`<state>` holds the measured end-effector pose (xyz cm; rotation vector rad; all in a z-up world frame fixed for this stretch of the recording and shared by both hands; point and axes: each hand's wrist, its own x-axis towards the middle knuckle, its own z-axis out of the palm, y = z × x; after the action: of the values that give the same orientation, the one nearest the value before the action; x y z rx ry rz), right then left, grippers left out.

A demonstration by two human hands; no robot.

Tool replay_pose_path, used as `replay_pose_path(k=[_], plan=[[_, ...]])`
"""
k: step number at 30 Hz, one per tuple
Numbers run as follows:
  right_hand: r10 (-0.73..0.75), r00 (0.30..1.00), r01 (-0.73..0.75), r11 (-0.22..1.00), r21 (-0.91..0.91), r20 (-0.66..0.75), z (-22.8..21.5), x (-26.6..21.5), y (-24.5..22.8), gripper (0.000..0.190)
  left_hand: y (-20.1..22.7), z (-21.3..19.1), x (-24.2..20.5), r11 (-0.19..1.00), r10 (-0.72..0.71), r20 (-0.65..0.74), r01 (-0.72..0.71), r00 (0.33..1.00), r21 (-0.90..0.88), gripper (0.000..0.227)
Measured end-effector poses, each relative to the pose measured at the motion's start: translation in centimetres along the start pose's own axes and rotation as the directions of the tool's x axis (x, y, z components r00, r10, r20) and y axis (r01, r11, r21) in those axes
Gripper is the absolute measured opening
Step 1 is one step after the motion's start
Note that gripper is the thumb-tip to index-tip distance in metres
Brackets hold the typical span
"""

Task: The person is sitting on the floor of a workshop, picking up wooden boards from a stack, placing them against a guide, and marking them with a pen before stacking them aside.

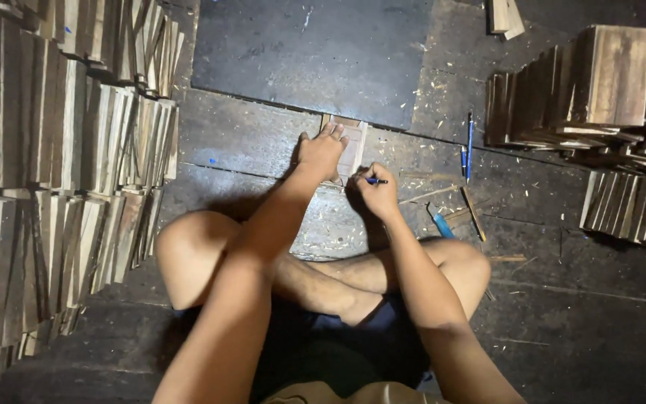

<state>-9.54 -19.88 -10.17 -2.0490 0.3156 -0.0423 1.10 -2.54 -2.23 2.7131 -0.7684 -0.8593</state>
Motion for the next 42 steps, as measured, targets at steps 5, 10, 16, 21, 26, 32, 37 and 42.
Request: replay_pose_path(k=[5, 10, 16, 21, 26, 32, 37, 42], plan=[[-0.091, 0.991, 0.082, 0.992, -0.094, -0.099, -0.5, 6.3, -1.4, 0.016, 0.1, 0.3, 0.0, 1.0, -0.001, 0.025, 0.001, 1.0, 0.012, 0.099], [-0.155, 0.974, 0.138, 0.984, -0.109, -0.165, -0.5, 11.9, 0.1, 0.016, 0.5, -0.6, -0.6, 1.0, -0.014, 0.028, 0.014, 1.0, 0.024, 0.099], [-0.23, 0.973, 0.23, 0.967, -0.11, 0.014, -0.4, 2.4, -2.1, 0.02, 0.2, -0.6, -0.5, 1.0, -0.019, 0.035, 0.018, 0.999, 0.02, 0.098], [-0.17, 0.981, 0.179, 0.978, -0.105, 0.091, -0.2, -0.2, -0.7, 0.021, 0.2, -0.7, -0.6, 1.0, -0.014, 0.045, 0.013, 0.999, 0.02, 0.099], [-0.237, 0.97, 0.23, 0.965, -0.123, -0.048, -0.5, 9.4, 1.1, 0.015, 0.5, -1.3, -1.1, 1.0, -0.014, 0.043, 0.013, 0.999, 0.021, 0.098], [-0.174, 0.977, 0.156, 0.977, -0.144, -0.12, -0.3, 10.2, 0.4, 0.014, 0.3, -0.8, -0.7, 1.0, -0.008, 0.045, 0.007, 0.999, 0.02, 0.099], [-0.127, 0.992, 0.127, 0.99, -0.053, 0.004, 0.2, -0.5, 0.5, 0.017, -0.1, 0.1, 0.0, 1.0, -0.009, 0.054, 0.009, 0.999, 0.003, 0.101], [-0.069, 0.997, 0.067, 0.997, -0.044, -0.039, -0.1, 2.0, 0.8, 0.02, 0.2, 0.1, -0.2, 1.0, -0.019, 0.074, 0.018, 0.997, 0.006, 0.101]])
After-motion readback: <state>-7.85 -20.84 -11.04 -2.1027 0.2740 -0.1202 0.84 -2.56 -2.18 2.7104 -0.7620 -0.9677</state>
